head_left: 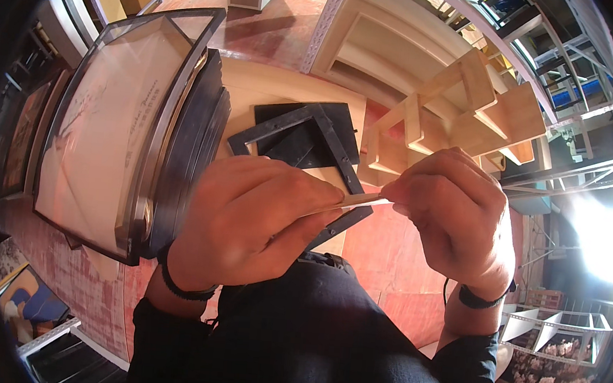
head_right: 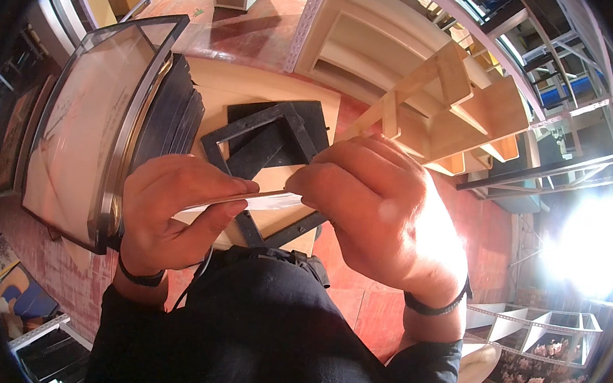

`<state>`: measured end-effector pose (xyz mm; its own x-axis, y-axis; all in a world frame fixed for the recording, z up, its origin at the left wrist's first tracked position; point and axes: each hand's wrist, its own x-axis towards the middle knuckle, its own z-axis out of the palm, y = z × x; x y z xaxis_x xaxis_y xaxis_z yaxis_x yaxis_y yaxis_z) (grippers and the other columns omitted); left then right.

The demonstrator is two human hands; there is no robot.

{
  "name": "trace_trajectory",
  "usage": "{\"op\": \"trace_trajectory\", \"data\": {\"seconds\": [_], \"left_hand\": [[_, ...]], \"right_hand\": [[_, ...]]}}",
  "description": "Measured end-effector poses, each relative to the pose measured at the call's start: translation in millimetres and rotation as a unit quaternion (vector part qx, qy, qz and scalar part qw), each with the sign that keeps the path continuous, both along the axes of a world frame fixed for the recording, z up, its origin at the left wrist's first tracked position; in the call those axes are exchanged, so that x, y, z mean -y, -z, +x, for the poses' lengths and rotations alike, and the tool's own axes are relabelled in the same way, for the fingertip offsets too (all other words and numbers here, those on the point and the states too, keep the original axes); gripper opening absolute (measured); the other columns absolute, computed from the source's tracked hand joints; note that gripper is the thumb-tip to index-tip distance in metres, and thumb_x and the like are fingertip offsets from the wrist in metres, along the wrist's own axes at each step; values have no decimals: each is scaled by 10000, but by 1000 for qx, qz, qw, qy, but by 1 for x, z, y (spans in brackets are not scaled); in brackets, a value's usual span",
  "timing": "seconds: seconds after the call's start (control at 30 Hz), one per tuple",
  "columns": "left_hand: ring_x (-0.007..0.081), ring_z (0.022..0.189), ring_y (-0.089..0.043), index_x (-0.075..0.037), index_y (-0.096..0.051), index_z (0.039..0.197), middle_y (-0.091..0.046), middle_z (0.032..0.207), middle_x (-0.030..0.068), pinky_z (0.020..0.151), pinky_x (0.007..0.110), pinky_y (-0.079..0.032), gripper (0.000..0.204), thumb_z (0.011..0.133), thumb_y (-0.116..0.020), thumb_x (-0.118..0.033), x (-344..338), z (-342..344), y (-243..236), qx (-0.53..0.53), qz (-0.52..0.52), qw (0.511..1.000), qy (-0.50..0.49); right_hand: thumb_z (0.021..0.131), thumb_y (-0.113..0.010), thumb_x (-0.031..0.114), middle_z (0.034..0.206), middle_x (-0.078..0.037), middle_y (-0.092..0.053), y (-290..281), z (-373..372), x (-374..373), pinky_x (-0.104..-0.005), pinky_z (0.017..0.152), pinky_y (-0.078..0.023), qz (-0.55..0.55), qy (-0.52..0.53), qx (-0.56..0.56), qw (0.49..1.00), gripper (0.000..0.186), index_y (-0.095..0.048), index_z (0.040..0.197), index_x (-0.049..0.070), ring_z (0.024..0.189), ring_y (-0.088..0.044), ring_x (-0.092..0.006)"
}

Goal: Placing a printed photo into a picture frame and securing the back panel.

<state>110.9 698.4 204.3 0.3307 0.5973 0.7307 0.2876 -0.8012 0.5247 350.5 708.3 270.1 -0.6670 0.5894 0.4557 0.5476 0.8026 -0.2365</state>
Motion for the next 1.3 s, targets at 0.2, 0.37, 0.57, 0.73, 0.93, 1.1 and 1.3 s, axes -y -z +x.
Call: {"op": "trace_trajectory", "data": {"seconds": [0.2,0.37,0.57,0.73,0.93,1.1,1.3], "left_hand": [[272,708,-726,-12,-709,909,-758,870,121,646,330,-549,192,740,-780,43,0,2,-1,-5,-10,1000,10],[271,711,-725,-9,-718,915,-758,881,116,649,333,-550,195,739,-779,48,2,3,-1,-7,-10,1000,0],[269,724,-725,-9,-732,921,-759,886,107,659,335,-550,185,749,-778,42,4,6,-1,6,-19,1000,-4],[266,724,-722,-19,-746,918,-756,877,101,654,333,-544,178,751,-784,25,5,8,-1,16,-25,1000,-6],[256,691,-708,-23,-760,909,-744,847,91,620,329,-526,169,746,-786,18,5,11,0,23,-34,999,-1],[254,669,-699,-20,-755,897,-738,829,89,594,328,-513,144,759,-789,5,6,9,0,9,-56,998,-2],[260,660,-691,-20,-744,880,-731,817,88,582,328,-503,134,757,-786,15,7,11,3,11,-48,999,-12]], "right_hand": [[746,-773,22,782,-76,-646,-2,2,2,-338,643,-488,-30,4,-12,999,127,-675,825,40,697,-623,-246],[749,-788,103,769,-59,-631,2,2,-2,-353,663,-477,0,-1,-8,1000,140,-677,815,49,715,-599,-246],[730,-792,125,780,-64,-613,8,0,-1,-368,679,-469,26,12,-30,999,154,-667,788,55,757,-579,-264],[727,-777,115,784,-77,-610,12,0,1,-368,676,-466,39,25,-27,999,145,-661,782,47,763,-578,-276],[718,-751,87,775,-84,-601,11,-1,2,-376,670,-457,15,32,-14,999,124,-650,773,40,753,-569,-279],[710,-736,76,758,-82,-587,11,-2,1,-379,701,-428,19,34,5,999,120,-641,775,43,743,-559,-279],[706,-736,74,762,-77,-592,14,-3,1,-379,732,-424,18,35,18,999,133,-636,789,48,753,-567,-281]]}}
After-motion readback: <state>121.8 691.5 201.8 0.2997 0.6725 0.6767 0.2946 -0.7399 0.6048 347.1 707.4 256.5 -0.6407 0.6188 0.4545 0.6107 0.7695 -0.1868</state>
